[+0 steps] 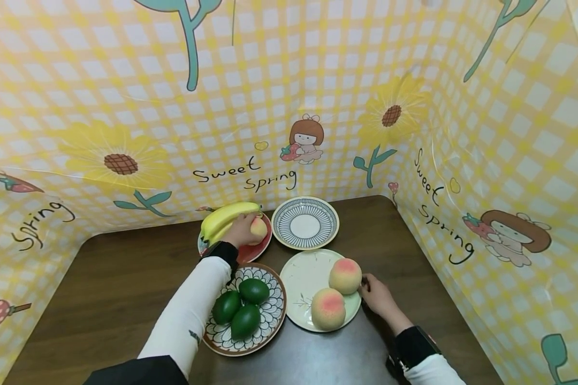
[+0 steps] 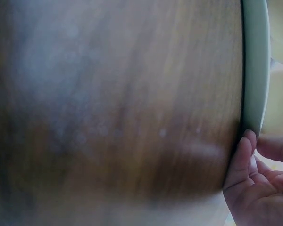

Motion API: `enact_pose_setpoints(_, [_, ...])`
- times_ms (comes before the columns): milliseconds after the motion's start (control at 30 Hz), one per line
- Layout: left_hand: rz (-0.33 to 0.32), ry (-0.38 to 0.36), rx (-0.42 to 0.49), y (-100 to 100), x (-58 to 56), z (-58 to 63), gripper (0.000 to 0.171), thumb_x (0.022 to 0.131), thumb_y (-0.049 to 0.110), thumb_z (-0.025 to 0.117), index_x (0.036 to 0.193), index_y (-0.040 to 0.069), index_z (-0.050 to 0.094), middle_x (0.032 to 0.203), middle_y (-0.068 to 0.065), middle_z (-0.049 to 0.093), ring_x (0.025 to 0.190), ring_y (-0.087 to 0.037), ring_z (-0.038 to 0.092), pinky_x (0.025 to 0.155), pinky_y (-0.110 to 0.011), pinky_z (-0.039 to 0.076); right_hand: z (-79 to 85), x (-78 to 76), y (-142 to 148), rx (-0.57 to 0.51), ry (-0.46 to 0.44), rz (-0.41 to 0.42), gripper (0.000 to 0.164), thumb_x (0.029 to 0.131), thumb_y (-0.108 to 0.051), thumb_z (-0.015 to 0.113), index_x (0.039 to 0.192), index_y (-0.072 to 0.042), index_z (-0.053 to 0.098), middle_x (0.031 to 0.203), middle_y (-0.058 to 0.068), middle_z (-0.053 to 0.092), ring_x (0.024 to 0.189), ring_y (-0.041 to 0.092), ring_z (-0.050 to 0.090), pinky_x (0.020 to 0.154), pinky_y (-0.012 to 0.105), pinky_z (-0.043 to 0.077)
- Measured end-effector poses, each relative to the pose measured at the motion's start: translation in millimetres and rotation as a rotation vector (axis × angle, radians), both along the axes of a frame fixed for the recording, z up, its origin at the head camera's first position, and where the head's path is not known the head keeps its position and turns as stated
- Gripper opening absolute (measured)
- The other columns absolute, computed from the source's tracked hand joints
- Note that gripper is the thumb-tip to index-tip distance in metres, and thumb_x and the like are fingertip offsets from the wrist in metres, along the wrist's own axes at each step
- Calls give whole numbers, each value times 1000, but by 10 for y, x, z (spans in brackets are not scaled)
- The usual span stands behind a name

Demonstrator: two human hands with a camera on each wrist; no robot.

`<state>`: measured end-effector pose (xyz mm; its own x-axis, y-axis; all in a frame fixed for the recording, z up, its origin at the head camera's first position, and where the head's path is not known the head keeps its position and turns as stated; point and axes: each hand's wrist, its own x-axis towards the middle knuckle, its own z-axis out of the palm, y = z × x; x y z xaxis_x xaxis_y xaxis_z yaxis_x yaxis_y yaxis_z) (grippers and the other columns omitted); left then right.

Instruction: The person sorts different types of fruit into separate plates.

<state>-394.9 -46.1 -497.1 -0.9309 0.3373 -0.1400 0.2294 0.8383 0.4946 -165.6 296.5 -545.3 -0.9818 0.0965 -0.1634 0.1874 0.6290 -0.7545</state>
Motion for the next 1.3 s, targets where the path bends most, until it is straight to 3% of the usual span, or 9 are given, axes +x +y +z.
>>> enact_pose_setpoints(133, [9,-19,-42,-3,56,53,78,81,22,76,153,16,46,158,-26,38,138,-46,48,109,-55,47,-9,-2,-3,1,-8,4,30,99,-3,54,124,16,53,79,8,53,66,16,55,60,28,48])
enact_pose_setpoints(367, [29,4,-103,-69,107,91,66,80,27,76,141,14,56,148,-22,50,131,-40,53,105,-53,50,0,-4,2,2,-9,7,33,99,-3,53,126,17,52,79,9,54,64,16,55,59,30,48])
enact_pose_setpoints(500, [16,29,-110,-116,126,128,61,81,28,74,138,11,61,145,-19,55,130,-37,55,108,-50,48,-8,2,9,-3,-4,8,35,99,-3,54,127,17,51,77,9,56,61,16,54,58,29,48])
enact_pose_setpoints(800, [55,-10,-79,-216,136,115,75,83,29,77,150,12,49,155,-22,46,137,-38,51,112,-50,46,-18,-3,9,-14,4,12,34,99,-3,54,126,17,51,77,8,55,61,16,54,57,29,47])
enact_pose_setpoints(1300, [109,-53,19,-233,160,11,85,84,28,76,157,10,36,155,-29,42,134,-42,52,111,-52,45,-23,-8,4,-14,1,-1,33,100,-4,54,125,16,52,77,8,54,61,16,54,57,28,47])
